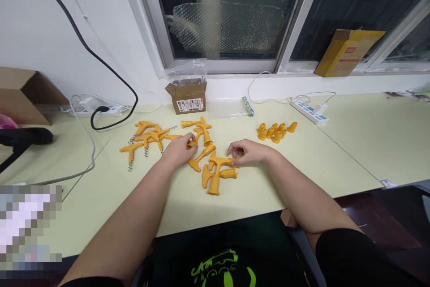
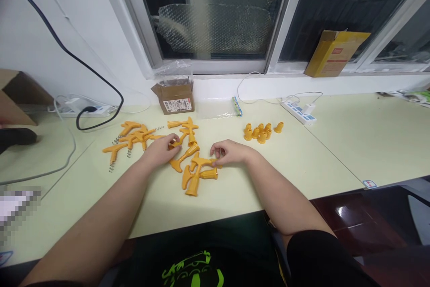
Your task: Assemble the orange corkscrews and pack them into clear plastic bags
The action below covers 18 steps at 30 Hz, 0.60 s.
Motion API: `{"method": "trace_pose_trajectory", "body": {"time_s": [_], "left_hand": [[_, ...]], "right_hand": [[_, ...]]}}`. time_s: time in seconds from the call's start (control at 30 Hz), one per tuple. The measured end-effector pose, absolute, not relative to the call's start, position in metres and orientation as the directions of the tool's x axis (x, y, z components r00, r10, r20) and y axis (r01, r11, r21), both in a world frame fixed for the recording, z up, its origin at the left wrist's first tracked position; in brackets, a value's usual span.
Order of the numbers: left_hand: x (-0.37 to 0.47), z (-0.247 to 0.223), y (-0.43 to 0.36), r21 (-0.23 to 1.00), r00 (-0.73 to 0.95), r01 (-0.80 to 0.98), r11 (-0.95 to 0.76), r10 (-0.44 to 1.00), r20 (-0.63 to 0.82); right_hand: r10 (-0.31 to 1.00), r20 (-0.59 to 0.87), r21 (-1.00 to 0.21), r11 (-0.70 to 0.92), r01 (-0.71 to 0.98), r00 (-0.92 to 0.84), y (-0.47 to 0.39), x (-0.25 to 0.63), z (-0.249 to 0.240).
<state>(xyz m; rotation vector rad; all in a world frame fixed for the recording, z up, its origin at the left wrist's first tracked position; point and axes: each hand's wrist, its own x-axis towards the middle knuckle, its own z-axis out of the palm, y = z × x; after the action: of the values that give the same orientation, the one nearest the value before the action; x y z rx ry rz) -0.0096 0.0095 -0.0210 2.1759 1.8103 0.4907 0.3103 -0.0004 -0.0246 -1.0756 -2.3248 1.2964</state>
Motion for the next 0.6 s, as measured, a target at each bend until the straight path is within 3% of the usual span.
{"method": "trace_pose_trajectory", "body": {"time_s": [0.23, 0.43, 0.6], "left_hand": [[-0.008, -0.024, 0.012, 0.624, 0.032, 0.772, -0.118, 0.988, 0.148], [-0.002, -0.029, 0.015, 0.731, -0.080, 0.674, -0.102, 0.974, 0.210], [-0.003, -0.028, 0.019, 0.798, -0.157, 0.564, -0.212, 0.922, 0.355]], "right_hand": [[0.838, -0.044, -0.713, 0.355, 0.604, -0.544, 0.002, 0.310, -0.024], [0.924, 0.017, -0.626, 0.308, 0.716, -0.382, 0.006, 0.313, -0.025], [0.950, 0.071, -0.550, 0.293, 0.782, -0.305, 0.011, 0.315, -0.032]]}}
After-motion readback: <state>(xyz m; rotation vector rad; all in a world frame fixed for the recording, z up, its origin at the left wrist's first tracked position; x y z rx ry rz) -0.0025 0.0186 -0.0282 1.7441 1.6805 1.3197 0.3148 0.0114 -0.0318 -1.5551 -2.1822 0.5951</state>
